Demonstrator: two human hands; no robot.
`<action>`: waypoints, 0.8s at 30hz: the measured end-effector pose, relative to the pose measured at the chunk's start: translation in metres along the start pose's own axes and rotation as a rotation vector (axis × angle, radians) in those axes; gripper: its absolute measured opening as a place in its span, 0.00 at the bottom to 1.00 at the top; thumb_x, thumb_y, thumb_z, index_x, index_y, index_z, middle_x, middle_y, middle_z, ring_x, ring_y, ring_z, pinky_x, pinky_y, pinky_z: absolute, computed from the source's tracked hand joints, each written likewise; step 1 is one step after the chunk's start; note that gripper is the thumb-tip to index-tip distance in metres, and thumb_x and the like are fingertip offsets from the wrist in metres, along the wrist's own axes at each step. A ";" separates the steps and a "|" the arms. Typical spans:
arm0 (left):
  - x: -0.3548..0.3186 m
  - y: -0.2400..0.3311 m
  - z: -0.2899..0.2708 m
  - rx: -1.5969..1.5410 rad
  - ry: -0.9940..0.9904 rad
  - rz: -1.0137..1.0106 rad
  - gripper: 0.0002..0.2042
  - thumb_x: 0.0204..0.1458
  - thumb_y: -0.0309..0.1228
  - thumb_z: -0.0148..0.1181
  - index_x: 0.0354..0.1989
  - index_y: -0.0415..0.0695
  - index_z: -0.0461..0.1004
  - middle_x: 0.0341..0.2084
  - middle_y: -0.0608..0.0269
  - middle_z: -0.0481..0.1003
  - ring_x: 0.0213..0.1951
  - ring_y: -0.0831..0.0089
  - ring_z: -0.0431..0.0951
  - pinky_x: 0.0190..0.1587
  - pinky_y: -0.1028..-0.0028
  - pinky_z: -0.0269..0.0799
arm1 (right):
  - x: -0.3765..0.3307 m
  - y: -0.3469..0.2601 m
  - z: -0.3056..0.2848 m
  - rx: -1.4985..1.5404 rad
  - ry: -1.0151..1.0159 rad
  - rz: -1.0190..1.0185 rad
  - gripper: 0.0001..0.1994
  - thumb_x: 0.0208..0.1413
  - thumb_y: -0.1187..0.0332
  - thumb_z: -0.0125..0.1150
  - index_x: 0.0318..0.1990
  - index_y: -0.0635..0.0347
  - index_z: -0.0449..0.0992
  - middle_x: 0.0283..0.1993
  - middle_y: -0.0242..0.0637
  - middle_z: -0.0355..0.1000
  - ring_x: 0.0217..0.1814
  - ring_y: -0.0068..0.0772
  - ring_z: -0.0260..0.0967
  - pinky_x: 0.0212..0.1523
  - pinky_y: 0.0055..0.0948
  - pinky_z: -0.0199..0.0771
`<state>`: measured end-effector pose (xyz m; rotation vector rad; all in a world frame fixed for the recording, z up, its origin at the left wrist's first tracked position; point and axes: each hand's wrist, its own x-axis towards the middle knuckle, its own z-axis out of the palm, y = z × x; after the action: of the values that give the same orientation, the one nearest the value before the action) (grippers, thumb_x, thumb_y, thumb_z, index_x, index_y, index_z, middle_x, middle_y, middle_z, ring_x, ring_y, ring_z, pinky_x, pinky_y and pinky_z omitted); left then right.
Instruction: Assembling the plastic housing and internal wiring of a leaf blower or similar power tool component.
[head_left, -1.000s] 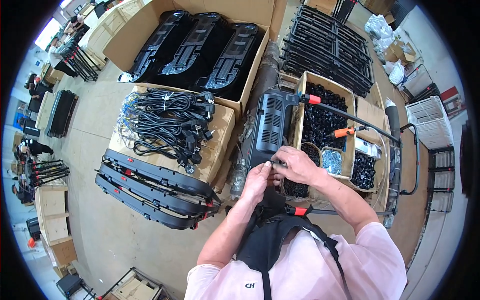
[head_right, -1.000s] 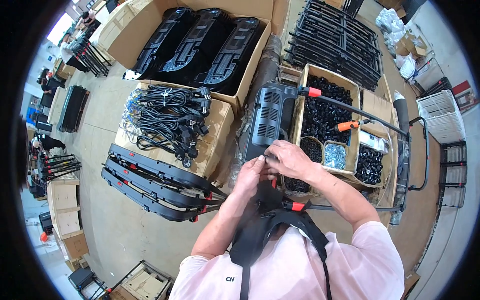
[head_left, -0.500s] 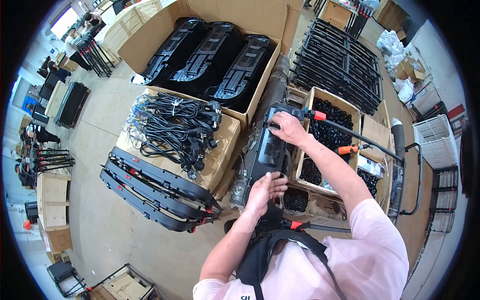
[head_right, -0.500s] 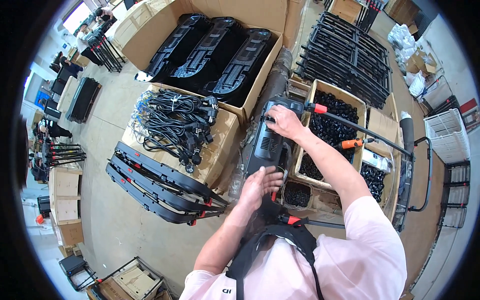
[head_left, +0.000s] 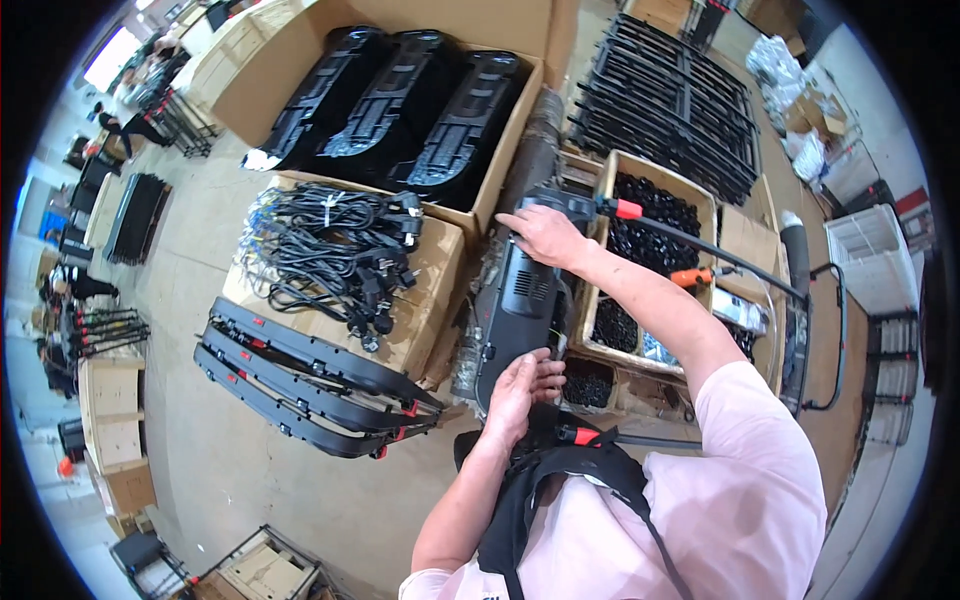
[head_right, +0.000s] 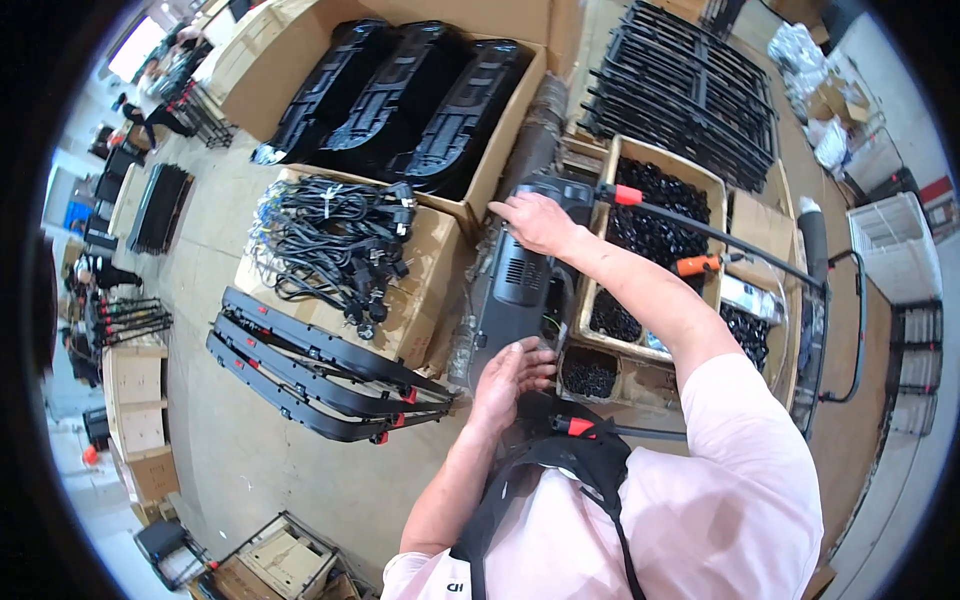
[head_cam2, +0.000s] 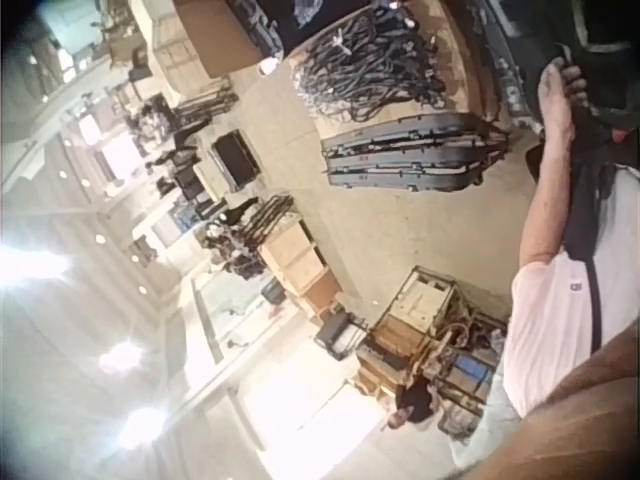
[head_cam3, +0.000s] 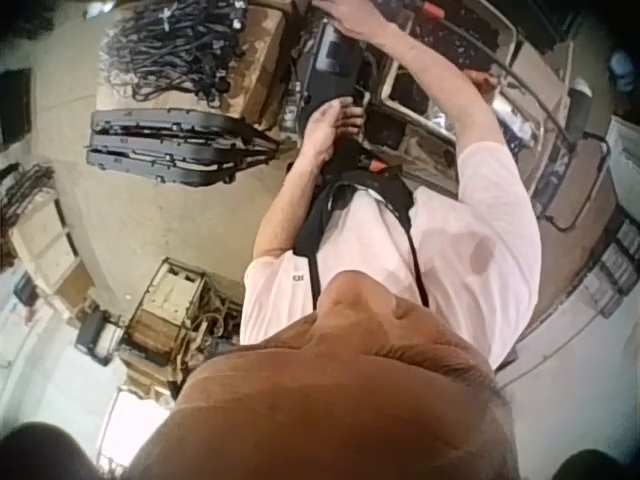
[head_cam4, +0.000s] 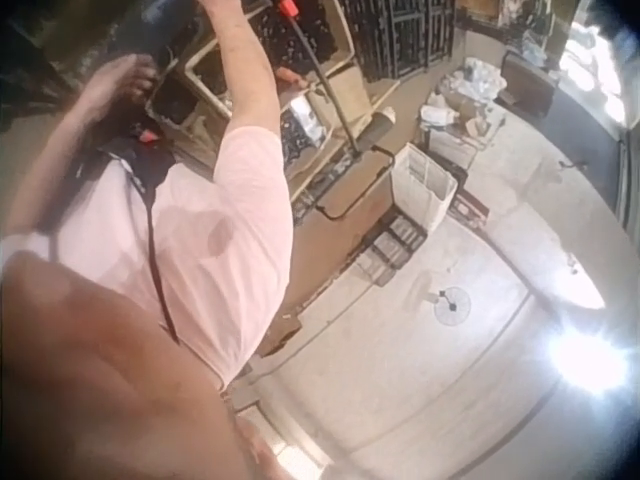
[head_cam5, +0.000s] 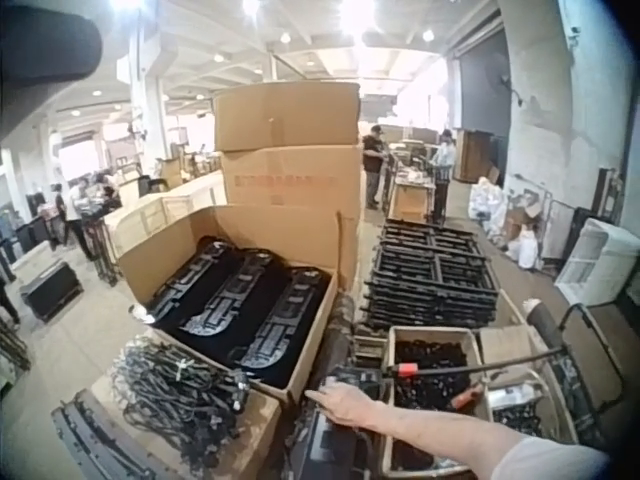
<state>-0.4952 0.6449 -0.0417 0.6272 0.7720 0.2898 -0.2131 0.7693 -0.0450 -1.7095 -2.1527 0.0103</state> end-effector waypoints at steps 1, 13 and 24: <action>0.001 -0.001 0.003 0.011 -0.003 -0.005 0.24 0.75 0.45 0.46 0.67 0.38 0.68 0.51 0.53 0.81 0.47 0.68 0.83 0.49 0.69 0.80 | -0.003 -0.001 -0.001 -0.020 -0.017 0.026 0.23 0.54 0.71 0.67 0.59 0.58 0.76 0.46 0.42 0.78 0.53 0.49 0.76 0.55 0.44 0.77; 0.019 -0.030 0.026 0.073 0.020 -0.077 0.22 0.75 0.43 0.48 0.64 0.36 0.69 0.49 0.54 0.81 0.46 0.68 0.83 0.49 0.69 0.81 | -0.248 0.024 -0.010 0.063 -0.451 0.542 0.08 0.53 0.70 0.65 0.40 0.59 0.83 0.36 0.50 0.78 0.47 0.57 0.80 0.48 0.52 0.82; 0.105 -0.064 0.088 0.176 -0.010 -0.116 0.20 0.74 0.41 0.51 0.61 0.35 0.72 0.51 0.52 0.79 0.50 0.63 0.82 0.53 0.65 0.80 | -0.281 0.015 0.026 0.109 -0.660 0.441 0.20 0.54 0.67 0.69 0.55 0.58 0.79 0.54 0.60 0.73 0.53 0.59 0.79 0.52 0.50 0.82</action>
<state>-0.3580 0.6065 -0.0923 0.7460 0.8270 0.1132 -0.1568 0.5159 -0.1554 -2.2990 -2.0531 0.9056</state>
